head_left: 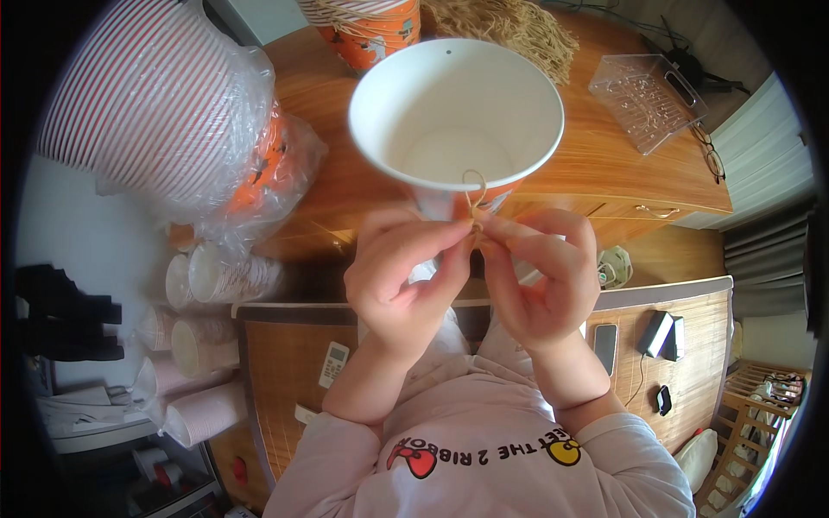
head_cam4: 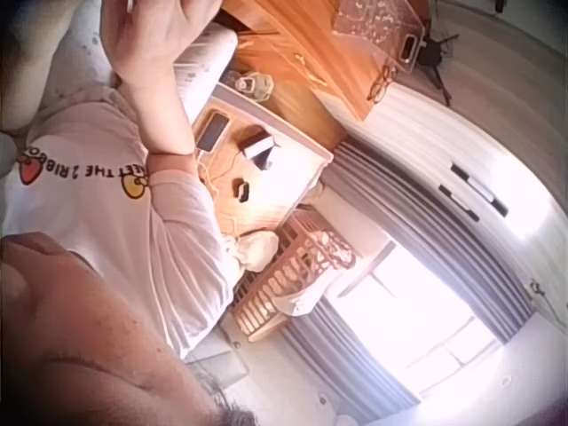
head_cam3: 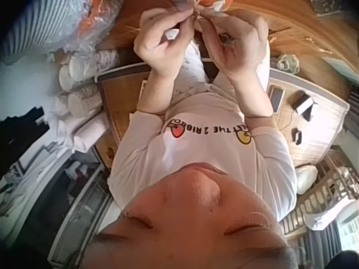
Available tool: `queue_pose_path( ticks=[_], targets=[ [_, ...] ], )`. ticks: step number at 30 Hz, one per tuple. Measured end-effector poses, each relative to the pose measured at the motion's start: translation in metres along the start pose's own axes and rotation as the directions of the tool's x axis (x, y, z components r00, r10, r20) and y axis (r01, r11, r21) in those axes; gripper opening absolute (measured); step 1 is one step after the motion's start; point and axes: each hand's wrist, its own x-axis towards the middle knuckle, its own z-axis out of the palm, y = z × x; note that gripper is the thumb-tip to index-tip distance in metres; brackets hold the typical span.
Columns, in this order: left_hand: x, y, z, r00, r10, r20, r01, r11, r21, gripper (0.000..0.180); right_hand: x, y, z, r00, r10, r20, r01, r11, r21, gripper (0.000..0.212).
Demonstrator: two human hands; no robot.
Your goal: Threading a thin string handle through pre-punched holes in a large paper bucket and tying it.
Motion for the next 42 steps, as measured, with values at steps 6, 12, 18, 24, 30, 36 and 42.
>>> queue_pose_path(
  ticks=[6, 12, 18, 24, 30, 36, 42],
  targets=[
    [0.002, 0.005, -0.001, 0.998, 0.049, 0.041, -0.05, 0.998, 0.038, 0.029, -0.002, 0.003, 0.006, 0.999, 0.011, -0.041, -0.006, 0.994, 0.11, 0.044],
    [0.005, 0.005, -0.001, 0.995, 0.086, 0.046, -0.091, 0.99, 0.107, 0.032, -0.002, -0.001, 0.005, 0.993, 0.121, -0.014, -0.111, 0.948, 0.299, 0.036],
    [0.004, 0.005, -0.001, 0.986, 0.161, 0.036, -0.165, 0.971, 0.171, 0.036, -0.004, -0.005, 0.004, 0.936, 0.338, 0.097, -0.336, 0.78, 0.528, 0.034],
    [0.001, 0.004, 0.0, 0.989, 0.144, 0.034, -0.147, 0.977, 0.156, 0.037, -0.003, -0.004, 0.005, 0.903, 0.406, 0.139, -0.408, 0.714, 0.569, 0.035],
    [-0.003, 0.002, 0.001, 0.997, 0.072, 0.018, -0.073, 0.995, 0.074, 0.033, 0.002, 0.001, 0.005, 0.835, 0.514, 0.196, -0.495, 0.547, 0.675, 0.037],
    [-0.005, 0.008, 0.003, 0.984, -0.173, 0.03, 0.175, 0.981, -0.088, 0.028, 0.007, 0.01, 0.0, 0.797, 0.497, 0.342, -0.552, 0.372, 0.746, 0.036],
    [-0.001, 0.008, 0.002, 0.999, 0.032, 0.02, -0.034, 0.995, 0.092, 0.03, 0.005, 0.0, -0.002, 0.805, 0.506, 0.309, -0.547, 0.432, 0.717, 0.034]
  ],
)
